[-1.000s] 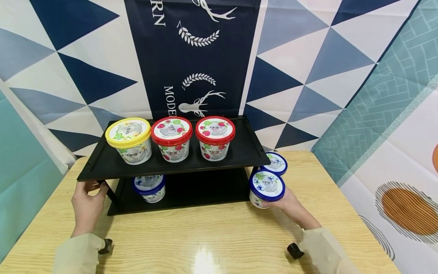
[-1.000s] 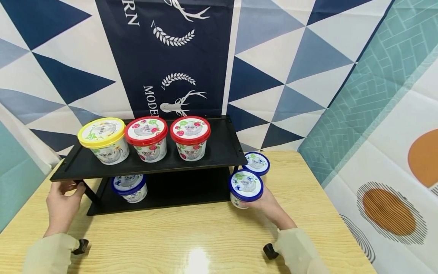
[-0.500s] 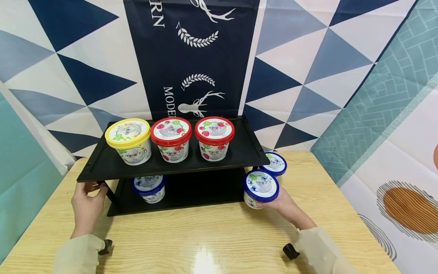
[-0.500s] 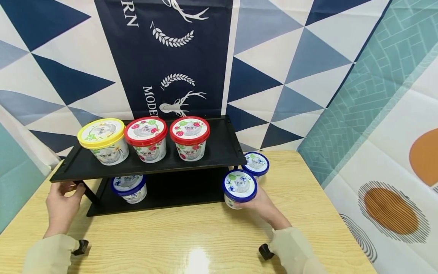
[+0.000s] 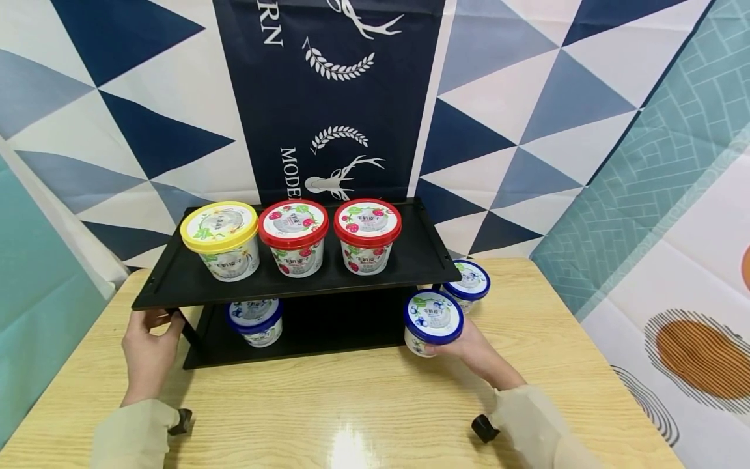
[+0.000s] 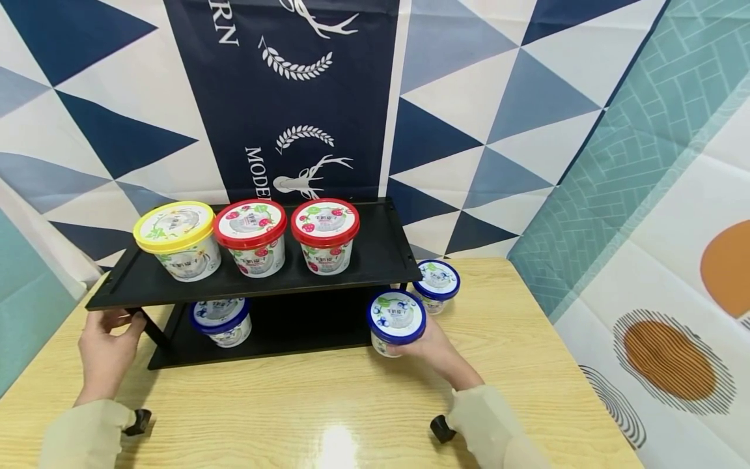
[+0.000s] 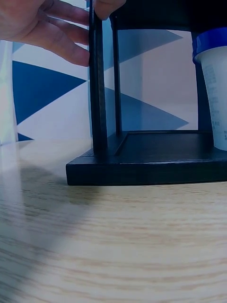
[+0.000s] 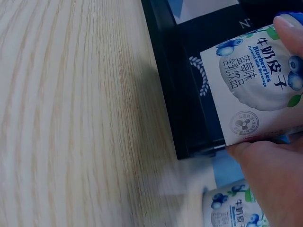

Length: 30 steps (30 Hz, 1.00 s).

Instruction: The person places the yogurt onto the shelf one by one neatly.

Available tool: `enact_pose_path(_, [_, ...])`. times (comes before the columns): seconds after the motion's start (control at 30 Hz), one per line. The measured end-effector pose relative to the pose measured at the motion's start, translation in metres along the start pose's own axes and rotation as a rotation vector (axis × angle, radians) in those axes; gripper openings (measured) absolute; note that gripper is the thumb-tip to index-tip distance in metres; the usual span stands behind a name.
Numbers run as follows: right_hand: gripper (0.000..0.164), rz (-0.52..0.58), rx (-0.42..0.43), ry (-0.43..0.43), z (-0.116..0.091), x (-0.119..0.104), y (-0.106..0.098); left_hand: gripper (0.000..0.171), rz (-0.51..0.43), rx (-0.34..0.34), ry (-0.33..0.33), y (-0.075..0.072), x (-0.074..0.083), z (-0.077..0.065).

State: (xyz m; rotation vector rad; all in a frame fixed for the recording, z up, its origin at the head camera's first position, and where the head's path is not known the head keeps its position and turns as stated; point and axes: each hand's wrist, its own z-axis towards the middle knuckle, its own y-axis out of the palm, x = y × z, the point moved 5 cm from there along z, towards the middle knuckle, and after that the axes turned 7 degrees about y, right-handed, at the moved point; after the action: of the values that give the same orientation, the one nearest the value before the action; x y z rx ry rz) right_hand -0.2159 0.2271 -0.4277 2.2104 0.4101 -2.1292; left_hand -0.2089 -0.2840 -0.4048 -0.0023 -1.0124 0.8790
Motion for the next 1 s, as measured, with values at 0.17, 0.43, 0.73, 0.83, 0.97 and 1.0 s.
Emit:
enact_pose_path(0.17, [0.099, 0.008, -0.010, 0.011, 0.004, 0.001, 0.005, 0.031, -0.003, 0.004, 0.003, 0.000, 0.001, 0.001])
enact_pose_path(0.43, [0.099, -0.037, 0.006, 0.030, 0.008, 0.003, 0.009, 0.032, 0.002, 0.004, 0.004, 0.000, 0.000, 0.002])
enact_pose_path(0.73, [0.099, -0.061, 0.049, 0.082, 0.011, 0.004, 0.012, 0.032, -0.015, 0.016, 0.033, -0.001, -0.002, 0.001])
enact_pose_path(0.83, [0.098, -0.050, 0.054, 0.082, 0.013, 0.003, 0.012, 0.032, -0.014, 0.015, 0.031, 0.000, -0.002, 0.001])
enact_pose_path(0.97, [0.098, -0.042, 0.047, 0.070, 0.014, 0.002, 0.014, 0.033, -0.012, 0.014, 0.024, 0.001, -0.002, 0.001])
enact_pose_path(1.0, [0.098, -0.040, 0.046, 0.067, 0.015, 0.002, 0.014, 0.033, -0.012, 0.014, 0.023, 0.001, -0.002, 0.001])
